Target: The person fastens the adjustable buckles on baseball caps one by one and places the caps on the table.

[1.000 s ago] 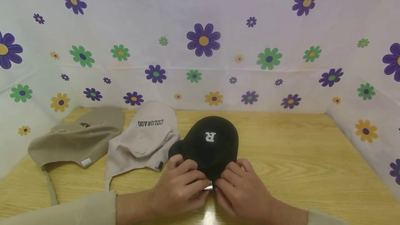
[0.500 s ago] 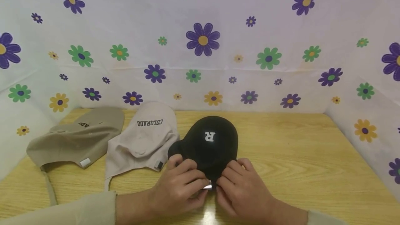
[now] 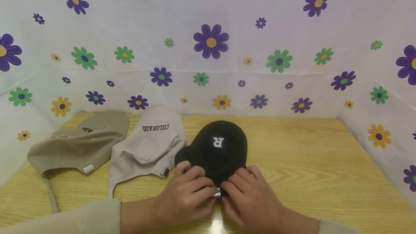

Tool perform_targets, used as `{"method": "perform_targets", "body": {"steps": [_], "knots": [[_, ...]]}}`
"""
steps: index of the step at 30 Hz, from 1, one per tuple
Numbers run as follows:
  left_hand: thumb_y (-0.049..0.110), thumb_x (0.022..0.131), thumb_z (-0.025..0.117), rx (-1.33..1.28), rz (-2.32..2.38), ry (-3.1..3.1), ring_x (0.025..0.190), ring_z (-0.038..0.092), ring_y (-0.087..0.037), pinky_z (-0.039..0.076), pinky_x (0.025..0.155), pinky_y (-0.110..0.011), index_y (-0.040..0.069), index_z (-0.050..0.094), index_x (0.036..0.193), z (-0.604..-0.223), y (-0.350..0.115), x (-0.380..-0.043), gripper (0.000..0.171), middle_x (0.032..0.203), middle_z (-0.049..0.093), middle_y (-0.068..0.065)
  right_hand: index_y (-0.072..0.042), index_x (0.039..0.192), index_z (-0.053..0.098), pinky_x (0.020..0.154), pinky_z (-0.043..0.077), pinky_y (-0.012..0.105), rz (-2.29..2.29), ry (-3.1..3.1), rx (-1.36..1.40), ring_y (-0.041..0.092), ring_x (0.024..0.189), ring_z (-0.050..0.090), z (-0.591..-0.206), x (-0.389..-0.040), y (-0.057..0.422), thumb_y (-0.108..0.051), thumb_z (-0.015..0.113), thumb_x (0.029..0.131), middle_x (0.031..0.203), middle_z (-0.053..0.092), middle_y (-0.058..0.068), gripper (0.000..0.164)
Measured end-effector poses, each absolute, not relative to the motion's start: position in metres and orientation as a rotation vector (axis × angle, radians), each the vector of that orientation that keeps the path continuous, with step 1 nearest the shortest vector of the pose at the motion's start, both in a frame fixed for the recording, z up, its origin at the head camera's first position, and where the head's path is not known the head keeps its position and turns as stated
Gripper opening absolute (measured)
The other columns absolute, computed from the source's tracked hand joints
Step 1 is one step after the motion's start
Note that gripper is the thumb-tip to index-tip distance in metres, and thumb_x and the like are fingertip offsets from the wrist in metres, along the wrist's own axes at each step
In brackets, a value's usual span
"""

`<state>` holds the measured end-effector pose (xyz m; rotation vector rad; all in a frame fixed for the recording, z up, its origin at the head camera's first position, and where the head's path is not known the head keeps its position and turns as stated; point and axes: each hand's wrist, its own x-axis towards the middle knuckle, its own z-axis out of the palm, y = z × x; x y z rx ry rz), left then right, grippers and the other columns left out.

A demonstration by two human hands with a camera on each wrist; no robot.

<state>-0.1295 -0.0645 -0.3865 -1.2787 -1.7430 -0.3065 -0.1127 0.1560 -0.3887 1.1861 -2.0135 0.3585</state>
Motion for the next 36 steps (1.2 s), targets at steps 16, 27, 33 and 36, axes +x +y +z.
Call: {"method": "perform_targets", "body": {"steps": [16,27,33,36], "knots": [[0.016,0.085,0.057,-1.339,-0.360,-1.740,0.077,0.055,-0.016,0.047,0.077,-0.029,0.015,0.073,0.083,-0.3859,-0.0637,-0.1302,0.016,0.078,0.067,0.005,-0.011,0.091,0.070,0.079,0.040,0.036,0.317,-1.984,1.218,0.018,0.082,0.056,-0.3871,-0.1140,0.1565,-0.028,0.047,0.099,0.086,0.064,-0.002,0.029],[0.016,0.086,0.057,-1.348,-0.354,-1.793,0.077,0.055,-0.014,0.047,0.074,-0.025,0.015,0.072,0.084,-0.3880,-0.0636,-0.1305,0.015,0.080,0.067,0.006,-0.010,0.092,0.070,0.084,0.042,0.033,0.355,-1.989,1.326,0.017,0.084,0.056,-0.3842,-0.1194,0.1581,-0.023,0.048,0.100,0.088,0.063,-0.002,0.027],[0.016,0.085,0.059,-1.355,-0.354,-1.799,0.077,0.054,-0.014,0.047,0.074,-0.025,0.014,0.072,0.085,-0.3877,-0.0641,-0.1312,0.013,0.081,0.067,0.006,-0.009,0.090,0.070,0.081,0.044,0.033,0.356,-1.941,1.349,0.017,0.083,0.056,-0.3843,-0.1224,0.1584,-0.021,0.049,0.100,0.086,0.063,-0.001,0.026],[0.016,0.085,0.059,-1.362,-0.358,-1.797,0.077,0.054,-0.014,0.046,0.074,-0.025,0.014,0.072,0.085,-0.3880,-0.0636,-0.1309,0.013,0.081,0.067,0.006,-0.009,0.089,0.069,0.080,0.043,0.033,0.348,-1.920,1.353,0.018,0.082,0.056,-0.3847,-0.1227,0.1586,-0.019,0.049,0.100,0.085,0.062,-0.001,0.025]]}}
